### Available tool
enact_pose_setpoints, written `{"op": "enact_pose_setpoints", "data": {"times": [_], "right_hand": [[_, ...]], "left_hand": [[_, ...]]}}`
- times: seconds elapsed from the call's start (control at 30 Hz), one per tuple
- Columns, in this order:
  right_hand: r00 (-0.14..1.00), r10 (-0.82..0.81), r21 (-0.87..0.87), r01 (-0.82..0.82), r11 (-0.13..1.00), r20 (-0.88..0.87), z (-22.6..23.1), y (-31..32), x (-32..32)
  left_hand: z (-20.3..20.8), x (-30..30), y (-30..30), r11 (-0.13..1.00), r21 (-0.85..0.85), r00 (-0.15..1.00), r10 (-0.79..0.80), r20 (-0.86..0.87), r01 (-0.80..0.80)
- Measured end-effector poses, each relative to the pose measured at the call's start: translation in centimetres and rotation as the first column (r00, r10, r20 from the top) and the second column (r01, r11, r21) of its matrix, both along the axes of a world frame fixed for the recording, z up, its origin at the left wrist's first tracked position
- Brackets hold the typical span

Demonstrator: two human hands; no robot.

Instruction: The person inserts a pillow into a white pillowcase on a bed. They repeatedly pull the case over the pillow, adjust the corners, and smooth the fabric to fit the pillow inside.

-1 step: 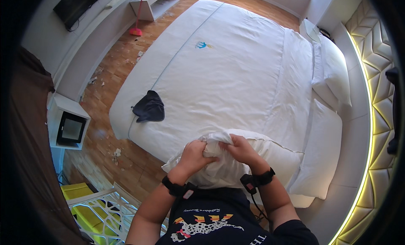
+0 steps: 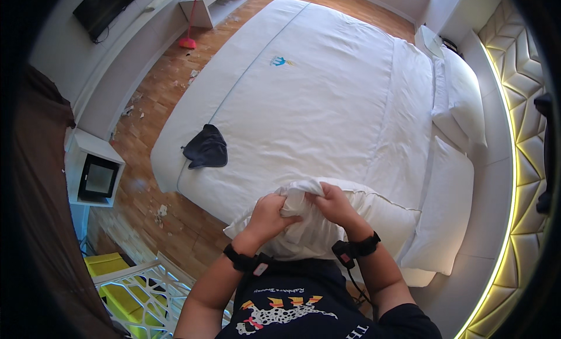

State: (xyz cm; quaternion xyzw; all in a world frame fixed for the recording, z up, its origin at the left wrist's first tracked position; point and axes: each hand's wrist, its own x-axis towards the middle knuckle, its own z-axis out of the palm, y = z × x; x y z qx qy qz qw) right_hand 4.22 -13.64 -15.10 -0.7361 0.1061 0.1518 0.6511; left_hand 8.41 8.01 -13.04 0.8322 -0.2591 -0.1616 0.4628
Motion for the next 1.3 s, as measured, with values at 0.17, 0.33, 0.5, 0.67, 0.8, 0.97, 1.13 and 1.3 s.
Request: {"op": "enact_pose_setpoints", "data": {"times": [0.17, 0.33, 0.5, 0.67, 0.8, 0.97, 1.13, 1.3], "right_hand": [[0.982, -0.074, -0.436, 0.143, 0.888, 0.173, -2.2, -1.0, 0.7], [0.827, -0.062, -0.506, 0.399, 0.765, 0.559, -0.5, 0.1, 0.4], [0.818, 0.166, -0.567, 0.221, 0.793, 0.551, 2.2, 1.3, -1.1], [0.832, 0.153, -0.505, 0.168, 0.847, 0.533, 0.5, 1.3, -1.1], [0.792, 0.092, -0.338, 0.15, 0.929, 0.604, 1.0, 1.5, -0.1], [0.868, 0.115, -0.241, 0.005, 0.971, 0.483, 1.0, 1.9, 0.6], [0.894, 0.342, -0.455, -0.185, 0.871, 0.289, -0.3, 0.8, -0.4], [0.876, 0.331, -0.407, -0.175, 0.897, 0.352, -1.3, 0.8, -1.9]], "left_hand": [[0.0, -0.2, 0.4, 0.995, -0.104, 0.996, -0.009, -0.09, 0.0], [-1.4, -0.4, 1.3, 0.984, -0.149, 0.971, 0.062, -0.229, -0.098], [-1.8, 0.0, 1.2, 0.984, -0.145, 0.974, 0.07, -0.214, -0.102], [-2.3, -0.2, 0.6, 0.978, -0.184, 0.989, 0.072, -0.131, -0.096], [-2.4, -0.1, 1.1, 0.994, -0.111, 0.997, -0.015, -0.081, 0.006], [-2.9, -1.0, 0.9, 0.976, -0.159, 0.986, 0.139, -0.091, -0.152], [-6.2, -1.5, 2.1, 0.942, -0.198, 0.93, 0.203, -0.307, -0.271], [-4.1, 0.4, 2.3, 0.953, -0.138, 0.837, 0.161, -0.523, -0.27]]}}
